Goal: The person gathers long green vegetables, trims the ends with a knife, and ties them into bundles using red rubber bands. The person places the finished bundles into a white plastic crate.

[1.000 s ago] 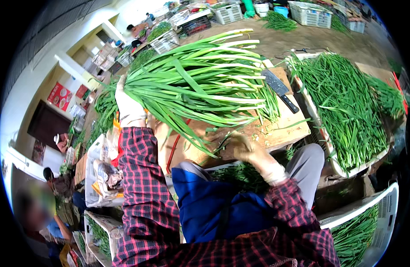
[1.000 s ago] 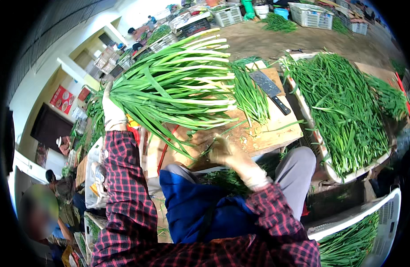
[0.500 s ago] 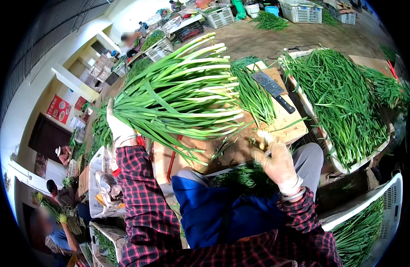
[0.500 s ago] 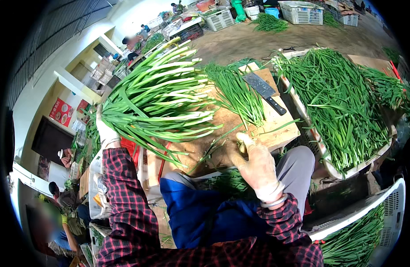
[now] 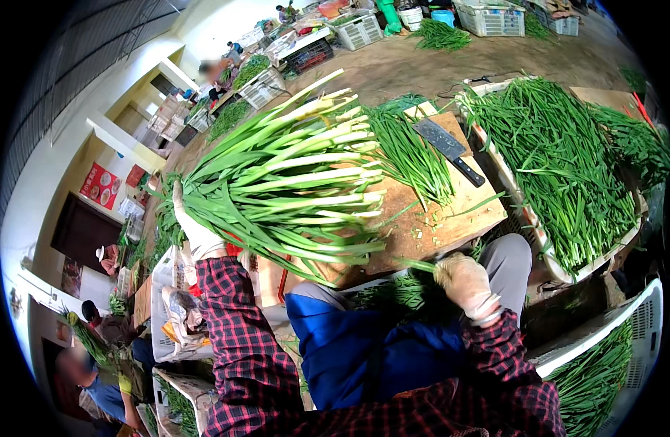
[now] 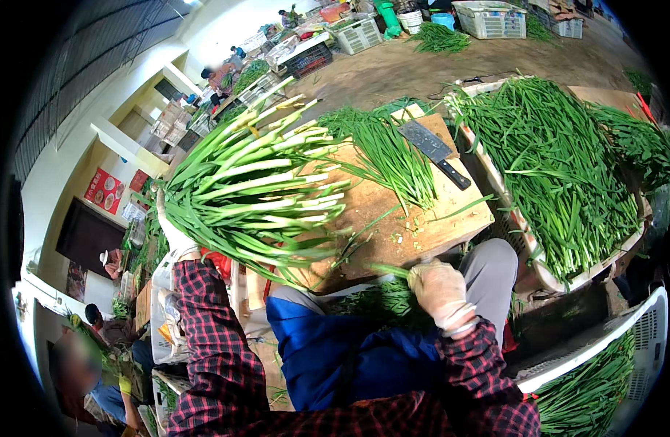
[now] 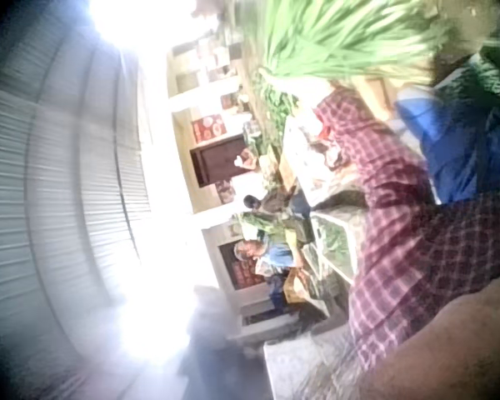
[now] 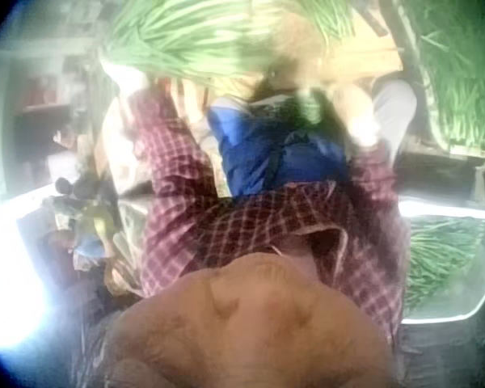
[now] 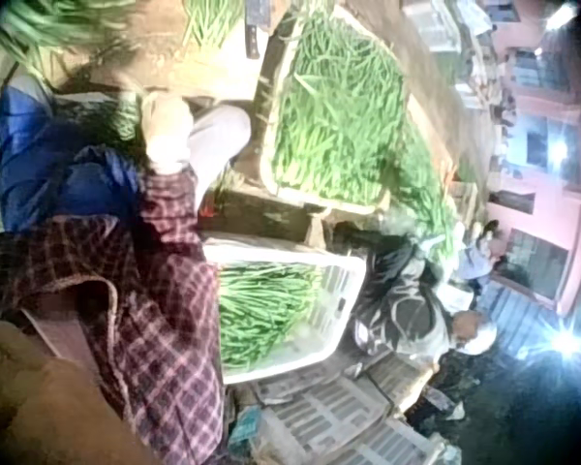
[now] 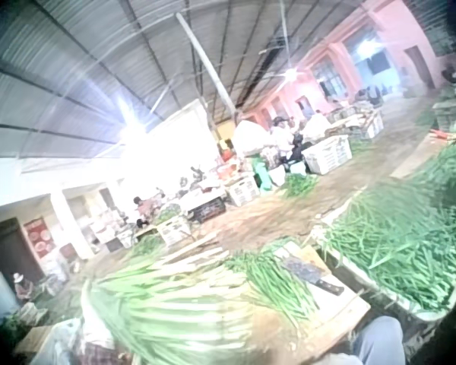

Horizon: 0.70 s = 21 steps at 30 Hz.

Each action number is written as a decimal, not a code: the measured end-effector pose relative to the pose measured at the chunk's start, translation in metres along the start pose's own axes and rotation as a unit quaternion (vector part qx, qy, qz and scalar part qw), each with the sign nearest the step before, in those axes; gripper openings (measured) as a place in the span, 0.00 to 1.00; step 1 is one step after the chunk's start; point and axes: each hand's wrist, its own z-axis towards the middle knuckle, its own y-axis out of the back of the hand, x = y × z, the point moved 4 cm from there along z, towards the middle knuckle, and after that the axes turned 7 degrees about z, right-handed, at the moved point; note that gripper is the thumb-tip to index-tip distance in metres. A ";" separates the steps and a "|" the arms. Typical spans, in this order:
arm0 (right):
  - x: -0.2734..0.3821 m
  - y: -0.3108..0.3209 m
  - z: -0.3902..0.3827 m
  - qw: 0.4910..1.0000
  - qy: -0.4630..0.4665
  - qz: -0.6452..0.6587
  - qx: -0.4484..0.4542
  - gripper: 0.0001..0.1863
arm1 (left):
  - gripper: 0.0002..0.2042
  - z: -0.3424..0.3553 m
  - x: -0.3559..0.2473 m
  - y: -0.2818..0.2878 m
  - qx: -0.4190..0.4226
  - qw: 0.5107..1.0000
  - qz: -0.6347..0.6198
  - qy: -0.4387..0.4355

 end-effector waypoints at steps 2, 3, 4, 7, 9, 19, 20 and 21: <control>0.010 0.017 -0.011 0.988 0.056 -0.078 -0.120 0.25 | 0.24 -0.002 0.002 0.000 0.004 1.000 -0.007 -0.004; 0.028 0.045 -0.011 0.980 0.055 0.044 -0.188 0.26 | 0.24 -0.005 0.013 -0.010 0.033 0.999 -0.028 0.014; 0.057 0.064 -0.006 0.950 0.068 0.185 -0.242 0.27 | 0.25 -0.007 0.003 -0.005 0.045 0.999 -0.007 -0.010; 0.113 0.105 0.020 0.939 0.147 0.090 -0.298 0.22 | 0.26 -0.006 0.014 0.000 0.051 0.998 -0.009 0.023; 0.124 0.097 0.047 0.878 0.278 0.077 -0.381 0.13 | 0.26 -0.004 0.028 -0.006 0.070 0.997 -0.022 0.025; 0.022 0.059 -0.018 0.976 0.126 -0.006 -0.178 0.19 | 0.19 -0.007 0.030 0.016 0.042 0.996 -0.079 -0.009; 0.045 0.061 -0.015 0.973 0.128 0.057 -0.184 0.23 | 0.18 -0.009 0.028 0.016 0.031 0.997 -0.067 -0.007; 0.075 0.065 -0.007 0.964 0.117 0.189 -0.145 0.30 | 0.18 -0.013 0.020 0.024 0.028 0.997 -0.067 -0.019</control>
